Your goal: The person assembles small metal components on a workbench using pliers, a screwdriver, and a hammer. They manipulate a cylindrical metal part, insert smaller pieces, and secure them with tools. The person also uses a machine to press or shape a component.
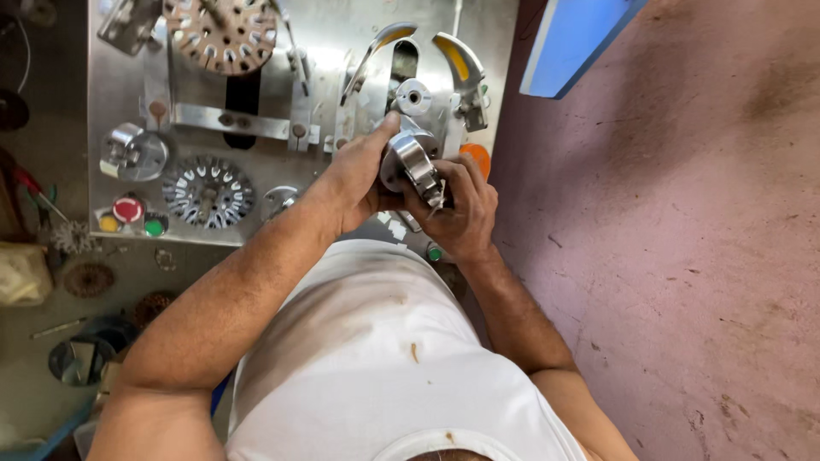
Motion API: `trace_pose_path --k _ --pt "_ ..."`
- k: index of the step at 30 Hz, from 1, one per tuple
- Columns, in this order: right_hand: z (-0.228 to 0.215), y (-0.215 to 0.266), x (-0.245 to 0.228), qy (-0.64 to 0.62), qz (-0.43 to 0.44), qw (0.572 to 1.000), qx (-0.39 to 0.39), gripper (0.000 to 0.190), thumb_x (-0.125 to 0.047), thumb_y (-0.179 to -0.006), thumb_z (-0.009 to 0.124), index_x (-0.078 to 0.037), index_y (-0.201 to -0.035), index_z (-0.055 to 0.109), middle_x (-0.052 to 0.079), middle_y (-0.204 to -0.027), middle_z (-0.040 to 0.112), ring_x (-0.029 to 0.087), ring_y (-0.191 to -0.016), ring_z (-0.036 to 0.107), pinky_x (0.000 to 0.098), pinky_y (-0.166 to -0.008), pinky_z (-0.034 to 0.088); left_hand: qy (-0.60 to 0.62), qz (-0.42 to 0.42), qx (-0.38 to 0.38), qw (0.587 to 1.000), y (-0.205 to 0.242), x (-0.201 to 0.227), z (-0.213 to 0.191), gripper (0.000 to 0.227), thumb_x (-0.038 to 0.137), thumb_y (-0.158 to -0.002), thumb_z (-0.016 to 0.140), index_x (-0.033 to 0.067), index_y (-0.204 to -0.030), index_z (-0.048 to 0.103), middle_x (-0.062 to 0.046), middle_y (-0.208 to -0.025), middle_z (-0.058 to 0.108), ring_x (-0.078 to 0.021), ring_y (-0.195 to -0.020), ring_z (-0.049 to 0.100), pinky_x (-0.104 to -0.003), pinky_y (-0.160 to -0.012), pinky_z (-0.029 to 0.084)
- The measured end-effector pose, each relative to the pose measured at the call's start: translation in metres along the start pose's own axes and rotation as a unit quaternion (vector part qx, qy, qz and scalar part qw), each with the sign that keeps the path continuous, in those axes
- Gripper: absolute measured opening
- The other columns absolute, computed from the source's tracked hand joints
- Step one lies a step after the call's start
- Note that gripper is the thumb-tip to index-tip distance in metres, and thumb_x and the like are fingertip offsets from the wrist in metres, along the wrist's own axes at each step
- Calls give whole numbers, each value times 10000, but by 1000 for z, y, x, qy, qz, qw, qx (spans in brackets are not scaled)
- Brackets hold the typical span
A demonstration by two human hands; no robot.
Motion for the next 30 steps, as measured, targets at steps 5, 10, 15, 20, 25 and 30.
trace_pose_path --k 5,10,15,20,25,30 --pt "29 52 8 -87 141 983 -75 282 -161 -816 890 -54 -913 647 47 -853 665 130 -720 663 301 -613 576 -107 -74 39 991 38 -71 -69 552 493 -1041 407 24 -1287 564 -167 -924 738 -291 -770 740 -406 -668 635" --pt "77 101 2 -56 220 962 -152 356 -215 -743 896 -19 -810 607 77 -756 631 152 -616 613 325 -519 513 -199 -14 85 976 57 -112 -124 415 286 -993 552 61 -1339 597 -131 -965 756 -224 -798 741 -353 -692 630" --pt "115 133 -7 -49 216 968 -120 382 -225 -720 899 -6 -799 595 106 -760 621 211 -643 608 373 -570 501 -360 104 111 920 56 -124 -160 426 186 -945 656 46 -1346 627 -90 -1070 737 -203 -886 729 -326 -779 608" --pt "143 145 -4 -32 288 953 -87 388 -245 -752 899 -2 -809 602 116 -779 627 225 -653 625 369 -594 513 -408 218 107 880 60 -117 -164 544 135 -909 693 25 -1429 576 -139 -1264 639 -245 -1091 718 -352 -940 600" --pt "133 145 0 -92 270 948 -144 521 -319 -824 880 17 -1148 651 132 -1057 614 231 -926 613 348 -707 544 -484 239 77 838 64 -113 -158 703 241 -896 752 49 -1504 458 -165 -1472 483 -296 -1303 581 -405 -1039 554" --pt "97 158 13 -115 288 943 -120 351 -199 -1077 638 -70 -1403 659 72 -1003 557 185 -888 573 321 -757 496 -587 286 52 755 66 -115 -140 1004 304 -822 846 76 -1602 254 -209 -1560 355 -383 -1440 386 -497 -1163 393"
Point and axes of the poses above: each hand's wrist, its own y-axis away from the middle knuckle, its own z-axis out of the palm, x = y × z, the point moved 8 cm from there along -y, towards the middle knuckle
